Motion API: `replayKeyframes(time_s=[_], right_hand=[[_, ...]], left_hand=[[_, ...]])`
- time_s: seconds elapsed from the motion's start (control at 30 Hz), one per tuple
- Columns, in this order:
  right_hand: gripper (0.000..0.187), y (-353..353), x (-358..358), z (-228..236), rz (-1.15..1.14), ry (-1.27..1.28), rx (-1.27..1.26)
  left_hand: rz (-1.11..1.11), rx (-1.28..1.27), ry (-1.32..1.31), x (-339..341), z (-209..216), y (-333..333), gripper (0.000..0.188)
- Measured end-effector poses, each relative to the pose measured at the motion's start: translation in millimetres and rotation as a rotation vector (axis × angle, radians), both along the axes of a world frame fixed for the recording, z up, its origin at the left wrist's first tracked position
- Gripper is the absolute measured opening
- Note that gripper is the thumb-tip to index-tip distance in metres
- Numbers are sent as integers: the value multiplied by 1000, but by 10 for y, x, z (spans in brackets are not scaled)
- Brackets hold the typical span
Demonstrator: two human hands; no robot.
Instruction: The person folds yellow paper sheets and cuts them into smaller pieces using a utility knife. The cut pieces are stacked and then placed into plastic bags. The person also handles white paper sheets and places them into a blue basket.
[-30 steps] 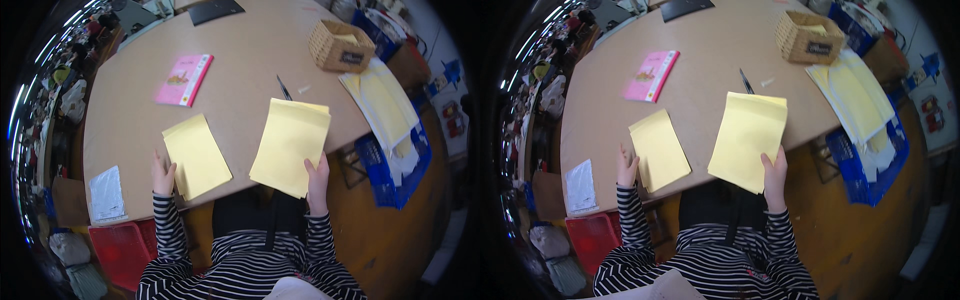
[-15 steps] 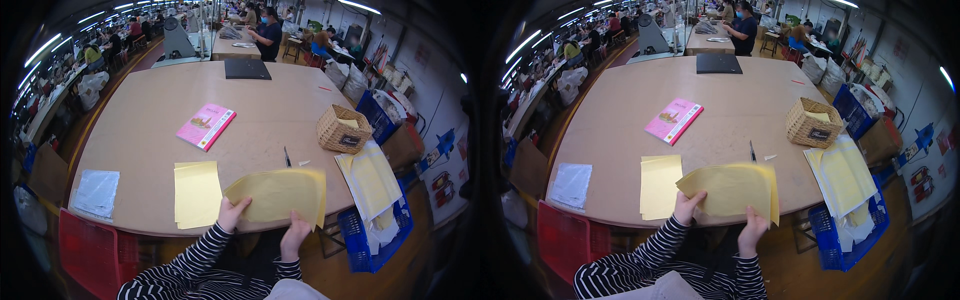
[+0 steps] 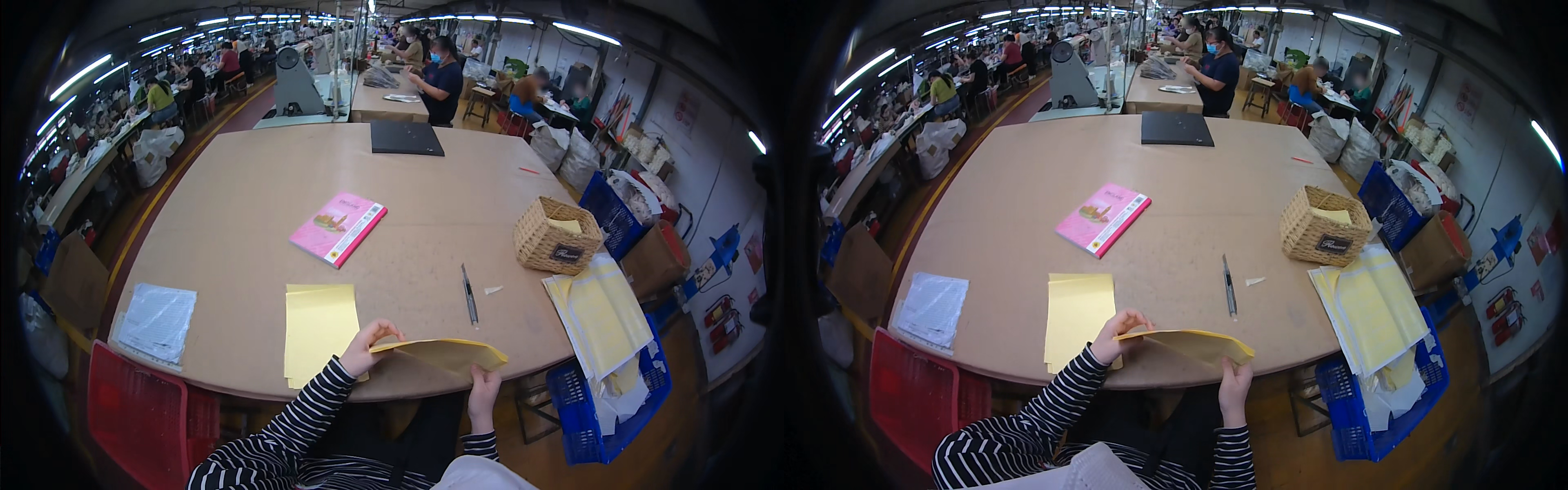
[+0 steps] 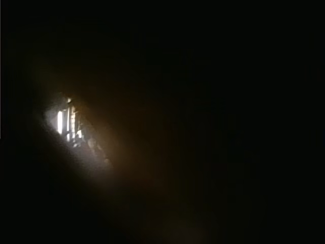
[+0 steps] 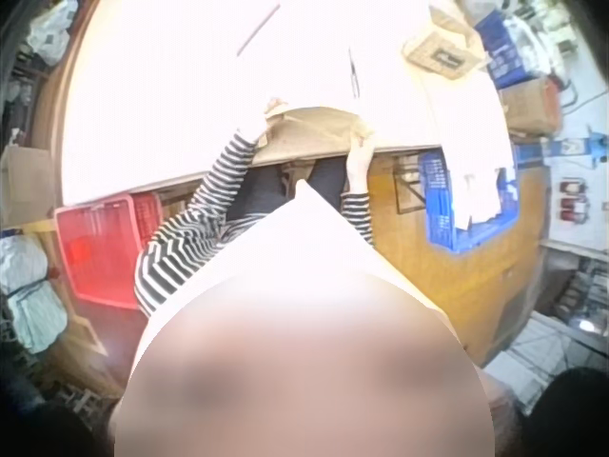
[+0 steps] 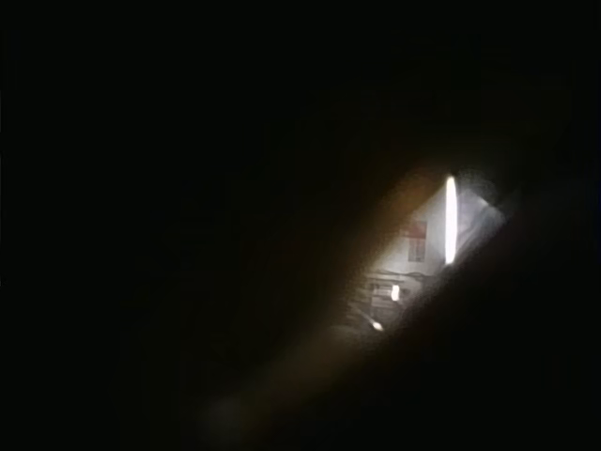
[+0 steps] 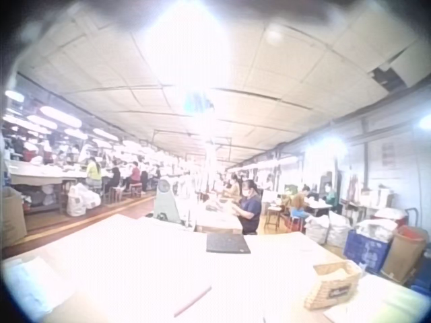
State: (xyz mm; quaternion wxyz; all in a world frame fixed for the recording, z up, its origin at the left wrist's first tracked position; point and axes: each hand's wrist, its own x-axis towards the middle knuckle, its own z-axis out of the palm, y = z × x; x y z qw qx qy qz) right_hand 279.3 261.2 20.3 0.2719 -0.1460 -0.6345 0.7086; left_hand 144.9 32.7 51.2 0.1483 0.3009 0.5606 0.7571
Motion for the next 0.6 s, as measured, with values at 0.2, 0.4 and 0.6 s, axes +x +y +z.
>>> replayKeyframes(time_s=[0.2, 0.4, 0.6], right_hand=[[15, -207, -61, 24, -83, -30, 20], [29, -529, -98, 366, -189, 13, 681], [47, -859, -169, 551, -46, -132, 786]], left_hand=[[58, -104, -78, -45, -88, 58, 18], [552, -220, 104, 387, 177, 479, 23], [457, -341, 341, 745, 315, 745, 32]])
